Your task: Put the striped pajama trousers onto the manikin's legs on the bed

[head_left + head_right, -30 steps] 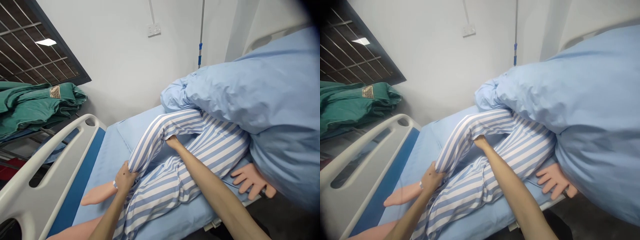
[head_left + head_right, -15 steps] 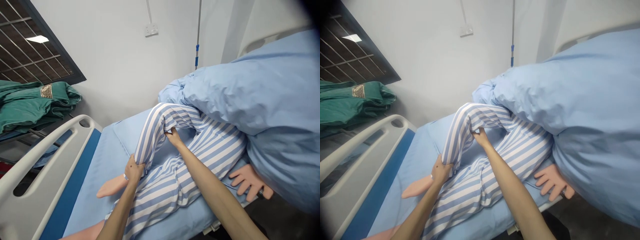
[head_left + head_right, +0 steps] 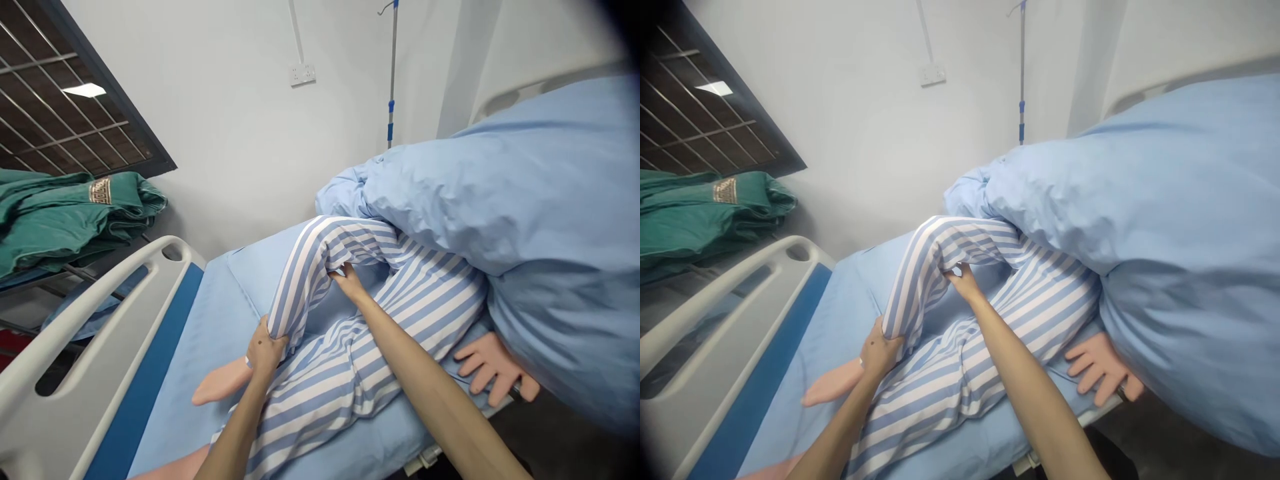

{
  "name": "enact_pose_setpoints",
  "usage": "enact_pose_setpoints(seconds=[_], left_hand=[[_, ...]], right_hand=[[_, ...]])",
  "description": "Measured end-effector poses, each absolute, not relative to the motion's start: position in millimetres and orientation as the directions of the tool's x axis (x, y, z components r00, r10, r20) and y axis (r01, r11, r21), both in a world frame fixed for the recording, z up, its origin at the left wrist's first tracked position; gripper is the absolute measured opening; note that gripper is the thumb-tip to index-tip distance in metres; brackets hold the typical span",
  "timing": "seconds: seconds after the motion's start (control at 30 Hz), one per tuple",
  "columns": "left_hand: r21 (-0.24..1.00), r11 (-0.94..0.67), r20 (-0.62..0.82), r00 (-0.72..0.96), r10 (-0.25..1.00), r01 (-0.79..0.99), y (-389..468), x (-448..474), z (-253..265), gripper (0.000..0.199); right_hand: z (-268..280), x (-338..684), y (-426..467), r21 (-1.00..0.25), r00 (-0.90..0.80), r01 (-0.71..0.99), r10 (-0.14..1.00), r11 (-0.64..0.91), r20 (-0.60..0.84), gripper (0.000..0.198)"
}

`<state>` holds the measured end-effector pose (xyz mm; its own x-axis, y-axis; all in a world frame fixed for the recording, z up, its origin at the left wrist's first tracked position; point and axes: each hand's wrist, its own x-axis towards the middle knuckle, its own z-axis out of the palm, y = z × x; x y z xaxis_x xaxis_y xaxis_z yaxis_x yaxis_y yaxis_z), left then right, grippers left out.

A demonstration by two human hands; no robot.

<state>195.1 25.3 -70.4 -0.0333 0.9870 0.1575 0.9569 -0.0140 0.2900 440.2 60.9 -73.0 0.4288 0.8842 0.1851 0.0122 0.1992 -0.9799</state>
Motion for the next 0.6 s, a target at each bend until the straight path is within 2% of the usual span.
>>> enact_pose_setpoints(seconds=[0.17, 0.43, 0.5, 0.6], left_hand=[[0.236, -0.069, 0.164, 0.03, 0.986, 0.969, 21, 180, -70, 0.05], [0.08, -0.114, 0.153, 0.101, 0.983, 0.99, 14, 126, -71, 0.049], [0.028, -0.149, 0.141, 0.144, 0.979, 0.988, 15, 111, -72, 0.048], [-0.049, -0.187, 0.081, 0.191, 0.978, 0.981, 18, 92, -74, 0.047]], right_hand=[[-78, 441, 62, -0.981, 0.42, 0.141, 0.889, 0.135, 0.183, 0.044], [-89, 435, 58, -0.907, 0.228, 0.407, 0.949, 0.109, 0.216, 0.044], [-98, 432, 58, -0.863, 0.19, 0.503, 0.967, 0.054, 0.171, 0.046], [-112, 431, 58, -0.719, 0.169, 0.682, 0.985, -0.136, -0.025, 0.056]])
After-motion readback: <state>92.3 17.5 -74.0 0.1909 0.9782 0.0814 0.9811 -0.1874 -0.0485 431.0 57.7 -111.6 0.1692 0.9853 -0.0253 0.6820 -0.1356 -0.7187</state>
